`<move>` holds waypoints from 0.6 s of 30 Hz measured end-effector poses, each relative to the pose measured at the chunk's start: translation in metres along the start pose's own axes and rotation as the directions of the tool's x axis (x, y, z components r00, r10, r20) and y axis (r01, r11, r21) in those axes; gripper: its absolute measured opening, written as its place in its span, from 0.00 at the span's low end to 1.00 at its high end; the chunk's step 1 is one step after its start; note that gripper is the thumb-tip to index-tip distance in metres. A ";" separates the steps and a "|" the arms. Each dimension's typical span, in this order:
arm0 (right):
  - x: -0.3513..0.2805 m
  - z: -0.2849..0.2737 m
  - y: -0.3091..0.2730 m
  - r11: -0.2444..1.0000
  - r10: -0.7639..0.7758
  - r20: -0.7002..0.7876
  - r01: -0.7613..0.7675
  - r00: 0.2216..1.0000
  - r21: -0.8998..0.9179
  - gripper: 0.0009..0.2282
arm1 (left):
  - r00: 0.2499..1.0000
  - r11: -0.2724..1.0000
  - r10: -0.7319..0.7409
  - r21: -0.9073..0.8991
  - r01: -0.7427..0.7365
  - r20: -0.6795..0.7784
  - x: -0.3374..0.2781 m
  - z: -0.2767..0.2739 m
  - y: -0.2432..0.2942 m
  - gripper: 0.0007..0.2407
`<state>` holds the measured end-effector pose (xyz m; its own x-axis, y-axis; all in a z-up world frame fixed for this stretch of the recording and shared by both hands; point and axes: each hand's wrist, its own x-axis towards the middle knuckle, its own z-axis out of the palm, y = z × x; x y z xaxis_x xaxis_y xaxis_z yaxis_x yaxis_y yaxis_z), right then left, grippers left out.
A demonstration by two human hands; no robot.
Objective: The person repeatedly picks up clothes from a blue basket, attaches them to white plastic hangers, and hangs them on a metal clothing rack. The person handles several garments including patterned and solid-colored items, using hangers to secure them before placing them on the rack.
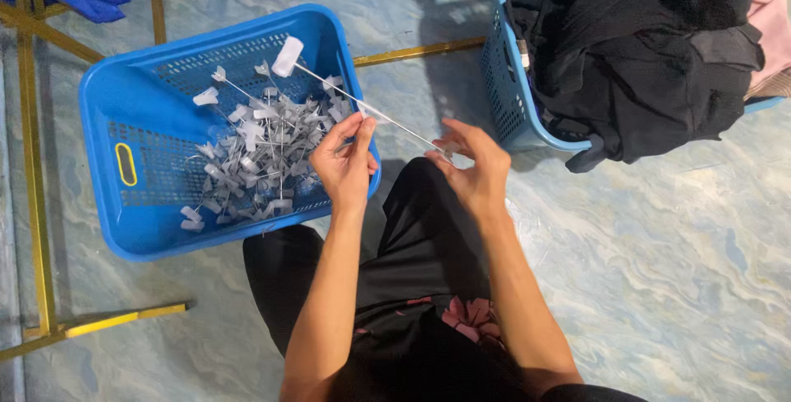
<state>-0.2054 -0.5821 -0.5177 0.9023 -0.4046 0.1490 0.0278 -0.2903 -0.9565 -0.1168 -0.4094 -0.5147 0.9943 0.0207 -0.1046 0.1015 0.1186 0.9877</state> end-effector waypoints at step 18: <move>-0.014 -0.048 0.058 0.814 0.274 0.266 -0.371 0.924 0.447 0.14 | 0.990 0.994 -0.084 0.078 0.075 0.112 -0.002 0.032 -0.026 0.15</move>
<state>-0.2371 -0.6354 -0.5631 0.9560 -0.2224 -0.1913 -0.1192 0.3015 -0.9460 -0.1200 -0.4438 -0.5365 0.9796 -0.1009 -0.1735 0.1784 0.0418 0.9831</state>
